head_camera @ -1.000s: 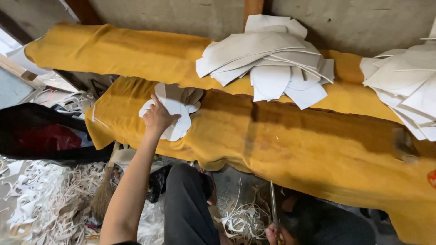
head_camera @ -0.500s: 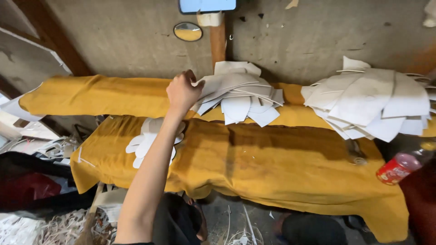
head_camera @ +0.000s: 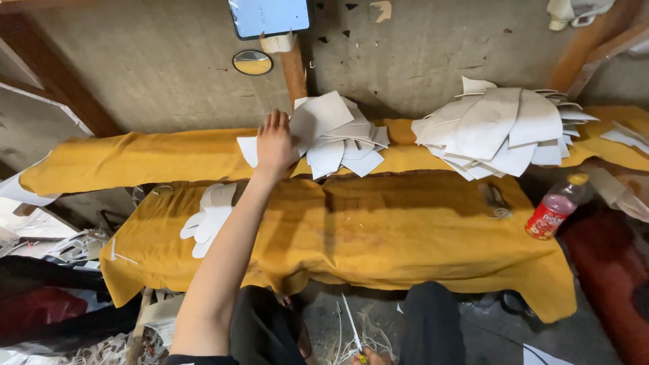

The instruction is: Trimming the edges of white foam insoles using scissors to achieve the final shape.

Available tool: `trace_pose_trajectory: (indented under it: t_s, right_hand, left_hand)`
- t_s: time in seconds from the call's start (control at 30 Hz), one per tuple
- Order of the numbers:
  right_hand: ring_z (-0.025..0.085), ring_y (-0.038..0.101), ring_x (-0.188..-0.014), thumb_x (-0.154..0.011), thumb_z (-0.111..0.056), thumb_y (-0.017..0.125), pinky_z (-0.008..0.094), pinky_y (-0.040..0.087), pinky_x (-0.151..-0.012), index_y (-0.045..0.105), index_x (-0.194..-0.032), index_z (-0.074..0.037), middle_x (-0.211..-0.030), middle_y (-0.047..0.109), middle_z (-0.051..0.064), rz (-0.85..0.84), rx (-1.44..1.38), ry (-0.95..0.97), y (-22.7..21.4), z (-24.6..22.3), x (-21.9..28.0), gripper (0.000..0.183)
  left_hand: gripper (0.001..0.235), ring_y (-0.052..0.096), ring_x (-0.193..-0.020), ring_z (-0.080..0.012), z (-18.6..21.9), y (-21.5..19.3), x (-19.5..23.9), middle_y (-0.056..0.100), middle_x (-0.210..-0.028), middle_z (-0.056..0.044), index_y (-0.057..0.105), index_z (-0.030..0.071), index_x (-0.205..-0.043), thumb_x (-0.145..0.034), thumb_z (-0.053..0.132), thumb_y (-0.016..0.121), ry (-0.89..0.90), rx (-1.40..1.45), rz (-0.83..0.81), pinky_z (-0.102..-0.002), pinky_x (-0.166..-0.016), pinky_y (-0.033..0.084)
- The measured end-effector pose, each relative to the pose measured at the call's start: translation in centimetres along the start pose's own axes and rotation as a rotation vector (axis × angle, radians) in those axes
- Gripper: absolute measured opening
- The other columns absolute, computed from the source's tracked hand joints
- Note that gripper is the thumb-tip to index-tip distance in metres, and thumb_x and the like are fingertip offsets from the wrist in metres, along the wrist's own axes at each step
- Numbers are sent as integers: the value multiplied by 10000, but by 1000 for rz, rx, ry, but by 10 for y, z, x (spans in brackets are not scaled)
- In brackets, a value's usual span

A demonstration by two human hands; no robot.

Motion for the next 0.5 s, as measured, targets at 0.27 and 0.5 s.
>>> trace_pose_trajectory:
  t_s: [0.27, 0.5]
  right_hand:
    - [231, 613, -1206, -975, -653, 451, 341, 458, -1035, 324, -1563, -249, -1376, 594, 33, -378, 331, 6, 61, -32, -11, 725]
    - [207, 665, -1176, -1067, -139, 386, 338, 496, -1013, 361, -1555, -262, -1300, 610, 89, -326, 385, 127, 74, -34, 19, 503]
  left_hand:
    - [258, 558, -447, -405, 26, -17, 13, 606, -722, -77, 623, 126, -894, -637, 100, 611, 83, -330, 93, -475, -398, 417]
    - [460, 555, -1191, -291, 59, -150, 82, 598, -1285, -153, 530, 40, -1346, -911, 180, 589, -139, 779, -106, -424, -1056, 408]
Point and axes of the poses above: each hand's wrist, its own x-axis away from the middle knuckle, its own y-axis out of the palm, z = x × y, the point moved 6 cm from there along -x, towards the middle knuckle
